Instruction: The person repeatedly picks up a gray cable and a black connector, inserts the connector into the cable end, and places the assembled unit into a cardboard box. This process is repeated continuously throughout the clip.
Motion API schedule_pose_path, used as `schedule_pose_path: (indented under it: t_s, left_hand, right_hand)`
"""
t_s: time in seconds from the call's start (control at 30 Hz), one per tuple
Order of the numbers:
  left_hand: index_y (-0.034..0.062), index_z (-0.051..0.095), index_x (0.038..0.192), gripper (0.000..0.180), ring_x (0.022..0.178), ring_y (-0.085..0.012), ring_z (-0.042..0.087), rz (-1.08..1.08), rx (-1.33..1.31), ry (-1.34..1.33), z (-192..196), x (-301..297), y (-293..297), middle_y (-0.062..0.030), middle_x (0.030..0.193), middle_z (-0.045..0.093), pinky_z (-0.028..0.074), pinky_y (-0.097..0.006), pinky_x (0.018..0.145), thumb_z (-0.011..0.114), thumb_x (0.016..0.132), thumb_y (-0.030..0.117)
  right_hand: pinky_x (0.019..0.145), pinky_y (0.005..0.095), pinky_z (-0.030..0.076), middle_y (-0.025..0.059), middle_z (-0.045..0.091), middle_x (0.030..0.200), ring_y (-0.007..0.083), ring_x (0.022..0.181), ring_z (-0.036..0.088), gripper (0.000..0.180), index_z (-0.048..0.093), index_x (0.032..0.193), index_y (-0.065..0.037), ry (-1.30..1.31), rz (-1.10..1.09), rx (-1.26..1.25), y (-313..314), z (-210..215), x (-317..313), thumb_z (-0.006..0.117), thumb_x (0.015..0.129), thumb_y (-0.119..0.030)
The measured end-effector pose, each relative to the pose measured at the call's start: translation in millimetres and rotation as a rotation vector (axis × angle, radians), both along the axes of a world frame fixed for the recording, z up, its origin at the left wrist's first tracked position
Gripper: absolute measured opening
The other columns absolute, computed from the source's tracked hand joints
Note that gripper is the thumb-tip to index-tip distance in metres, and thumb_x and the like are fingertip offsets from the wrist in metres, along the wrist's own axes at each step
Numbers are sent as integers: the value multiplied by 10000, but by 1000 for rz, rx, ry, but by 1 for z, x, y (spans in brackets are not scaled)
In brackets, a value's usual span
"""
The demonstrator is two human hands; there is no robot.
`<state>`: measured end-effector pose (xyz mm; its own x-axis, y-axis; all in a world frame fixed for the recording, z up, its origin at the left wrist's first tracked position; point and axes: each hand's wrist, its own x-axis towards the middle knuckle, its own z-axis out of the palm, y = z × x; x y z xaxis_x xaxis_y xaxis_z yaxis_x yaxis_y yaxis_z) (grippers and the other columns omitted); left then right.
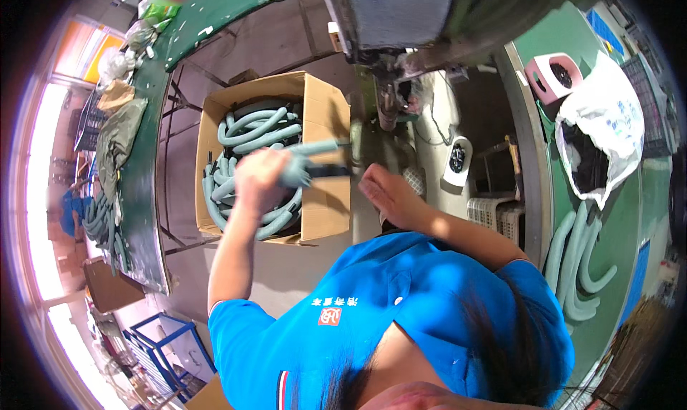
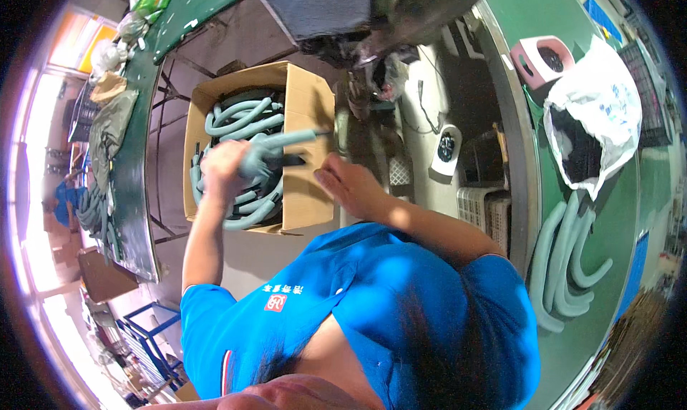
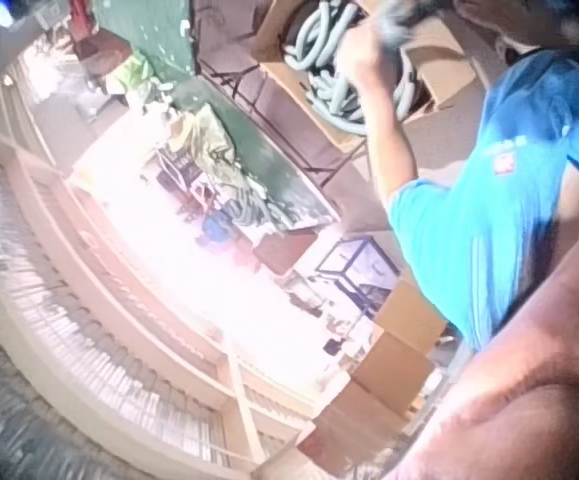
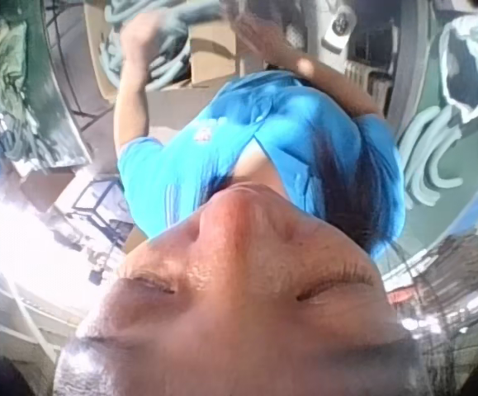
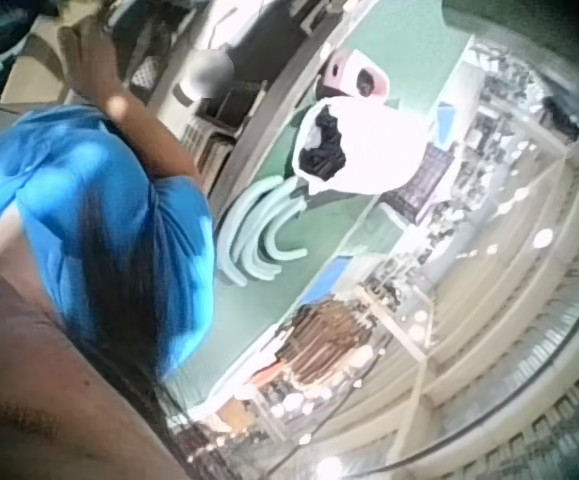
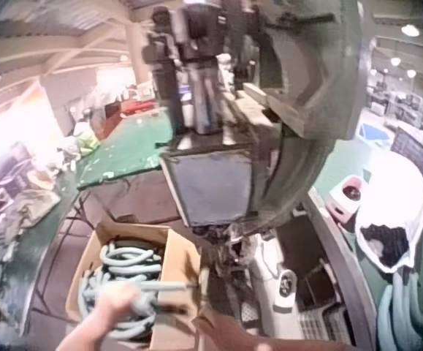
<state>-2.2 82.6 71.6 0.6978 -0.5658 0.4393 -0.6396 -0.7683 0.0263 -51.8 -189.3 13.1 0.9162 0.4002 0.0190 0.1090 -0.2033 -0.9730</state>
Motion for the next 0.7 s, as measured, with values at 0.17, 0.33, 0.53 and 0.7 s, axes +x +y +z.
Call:
schedule_pose_path:
  t_s: [0.17,0.33,0.53,0.7]
  left_hand:
    - [82,630,1019,301,821,-277,640,223,85,-247,24,50,42,-94,914,659,514,-368,724,624,719,65]
    - [81,387,1353,645,1009,-337,529,650,503,-223,-31,90,79,-166,1126,551,428,-451,852,669,794,234]
    - [-8,465,1260,668,1086,-358,520,161,249,372,-112,41,-40,-193,1206,544,394,-424,961,745,671,137]
    - [98,541,1183,511,902,-260,610,-236,546,1293,-143,-3,-176,-113,970,630,485,-378,783,719,729,251]
  right_hand:
    - [566,331,435,76,577,679,144,606,562,278,538,855,-37,302,-205,96,-90,-70,-27,536,922,-307]
    - [651,383,470,130,629,764,243,716,612,275,576,886,-39,271,-497,-214,-160,-57,-76,575,875,-313]
    - [842,439,407,174,542,950,329,933,505,350,530,1005,-11,-247,-1346,-1225,-381,-73,-154,623,706,-168]
    - [834,440,492,207,618,1068,346,1003,600,491,524,1072,13,772,-947,-1185,-470,-48,-247,678,729,-303]
